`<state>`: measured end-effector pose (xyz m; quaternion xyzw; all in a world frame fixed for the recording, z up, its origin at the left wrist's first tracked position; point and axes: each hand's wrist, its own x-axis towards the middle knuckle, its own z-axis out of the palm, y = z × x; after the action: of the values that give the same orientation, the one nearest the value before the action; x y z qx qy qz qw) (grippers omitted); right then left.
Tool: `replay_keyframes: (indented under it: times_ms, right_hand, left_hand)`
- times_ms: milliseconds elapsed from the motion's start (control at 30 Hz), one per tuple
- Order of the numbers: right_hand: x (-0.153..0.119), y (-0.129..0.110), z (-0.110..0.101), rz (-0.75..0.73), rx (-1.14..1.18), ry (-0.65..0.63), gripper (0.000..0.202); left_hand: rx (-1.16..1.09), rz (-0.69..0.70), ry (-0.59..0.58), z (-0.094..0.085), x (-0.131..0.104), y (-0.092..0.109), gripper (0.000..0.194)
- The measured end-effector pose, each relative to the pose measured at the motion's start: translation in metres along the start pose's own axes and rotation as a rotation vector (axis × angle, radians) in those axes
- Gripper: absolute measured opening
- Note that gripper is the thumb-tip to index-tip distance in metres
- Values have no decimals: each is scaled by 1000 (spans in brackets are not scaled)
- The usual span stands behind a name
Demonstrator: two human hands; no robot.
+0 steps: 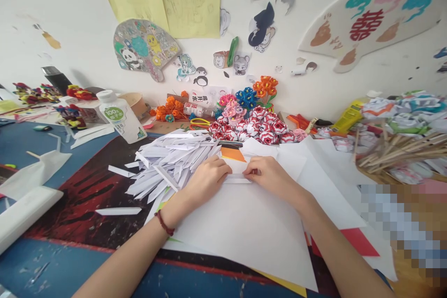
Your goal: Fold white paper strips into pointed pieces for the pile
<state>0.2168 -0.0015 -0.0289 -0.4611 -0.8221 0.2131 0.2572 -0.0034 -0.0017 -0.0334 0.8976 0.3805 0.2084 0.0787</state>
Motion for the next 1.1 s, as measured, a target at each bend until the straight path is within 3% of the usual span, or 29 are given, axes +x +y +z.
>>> replay_keyframes:
  times_ms: [167, 467, 667, 900, 1100]
  right_hand:
    - [-2, -5, -2, -79, -130, -20, 21]
    - [-5, -15, -6, -89, -328, -67, 16]
    - [-5, -18, 0, -174, -419, -86, 14]
    - [-7, -21, 7, -245, -633, -97, 25]
    - [-9, -23, 5, -215, -603, -146, 20]
  left_hand:
    - [66, 39, -28, -3, -2, 3, 17]
    - [289, 111, -89, -7, -6, 13, 20]
    - [372, 131, -123, -10, -8, 17, 19]
    - [413, 121, -144, -10, -9, 19, 14]
    - [418, 153, -170, -8, -10, 18, 13]
